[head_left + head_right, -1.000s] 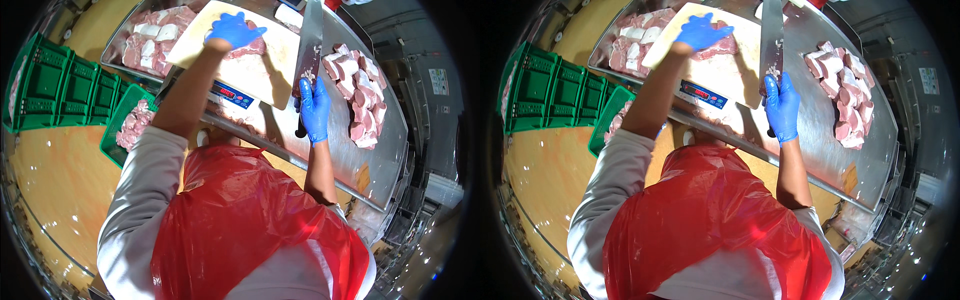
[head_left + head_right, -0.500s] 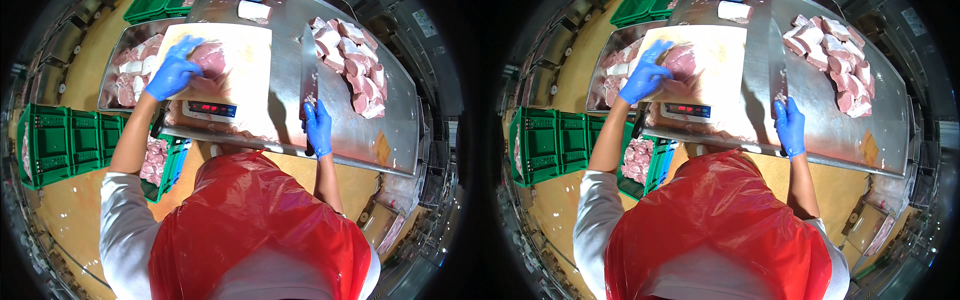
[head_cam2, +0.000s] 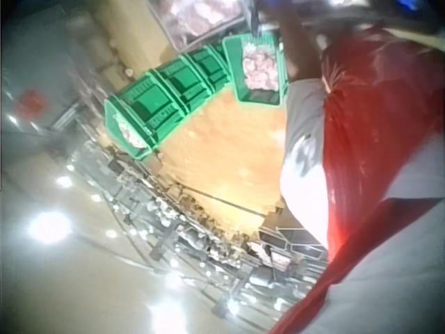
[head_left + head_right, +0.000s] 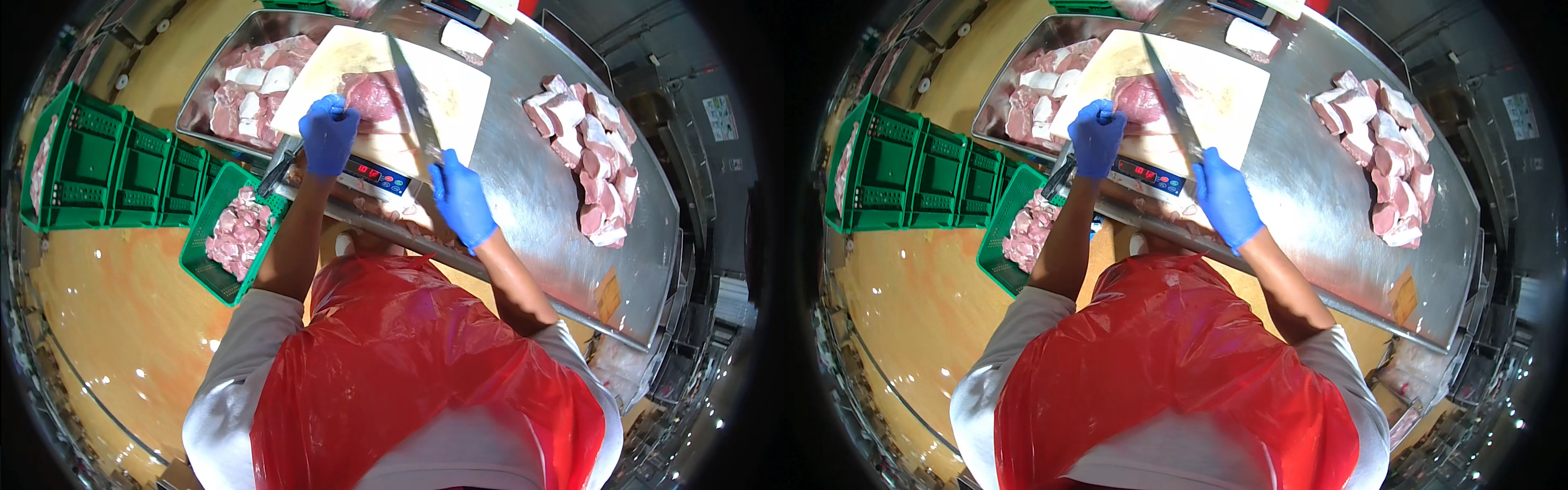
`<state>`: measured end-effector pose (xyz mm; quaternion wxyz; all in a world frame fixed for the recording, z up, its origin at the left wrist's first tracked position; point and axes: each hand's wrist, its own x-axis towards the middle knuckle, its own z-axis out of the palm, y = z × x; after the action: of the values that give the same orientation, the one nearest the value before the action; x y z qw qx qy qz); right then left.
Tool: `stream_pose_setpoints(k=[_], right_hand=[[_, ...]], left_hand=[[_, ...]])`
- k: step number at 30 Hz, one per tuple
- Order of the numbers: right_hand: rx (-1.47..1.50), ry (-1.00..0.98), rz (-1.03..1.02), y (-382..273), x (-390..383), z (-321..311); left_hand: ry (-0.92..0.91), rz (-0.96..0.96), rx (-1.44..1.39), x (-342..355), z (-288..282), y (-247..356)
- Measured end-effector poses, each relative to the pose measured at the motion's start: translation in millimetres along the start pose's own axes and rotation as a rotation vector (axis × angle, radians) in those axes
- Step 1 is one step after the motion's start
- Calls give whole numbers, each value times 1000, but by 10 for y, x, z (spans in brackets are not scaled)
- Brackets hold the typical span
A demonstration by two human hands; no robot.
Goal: The person cuts raw meat into smaller pieces using a knife on a cutting board. The cut pieces are placed into a green plastic crate. The person wears blue gloves and a red apron while working at a stainless steel table.
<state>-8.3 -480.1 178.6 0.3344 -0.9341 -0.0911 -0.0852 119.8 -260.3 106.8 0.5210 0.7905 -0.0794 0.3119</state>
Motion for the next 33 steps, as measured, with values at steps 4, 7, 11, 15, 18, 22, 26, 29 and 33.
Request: stream_pose_setpoints(k=[4, 7, 11, 15, 18, 22, 26, 29, 33], right_hand=[[13, -42, -93, -231, 434, 330], [14, -46, -91, -396, 741, 460], [-1, -9, -185, -458, 964, 638], [-267, -262, -127, -285, 694, 667], [-235, -487, 31, -372, 40, 92], [-542, -702, 82, -372, -431, -630], [-447, -517, 41, -616, -265, -615], [-309, -302, -62, -673, 102, -129], [-285, -242, -69, -679, 701, 559]], left_hand=[[-182, -242, -40, -56, -151, 178], [-149, -417, -182, -251, -172, 97], [-108, -502, -383, -268, -190, 13], [-95, -397, -357, -221, -243, -7], [-9, -370, -208, -152, -438, -146], [24, -498, -1, -94, -743, -521], [11, 184, 260, -68, -673, -300], [-354, 245, 292, -103, -687, -50], [-328, 253, 312, -193, -607, -8]])
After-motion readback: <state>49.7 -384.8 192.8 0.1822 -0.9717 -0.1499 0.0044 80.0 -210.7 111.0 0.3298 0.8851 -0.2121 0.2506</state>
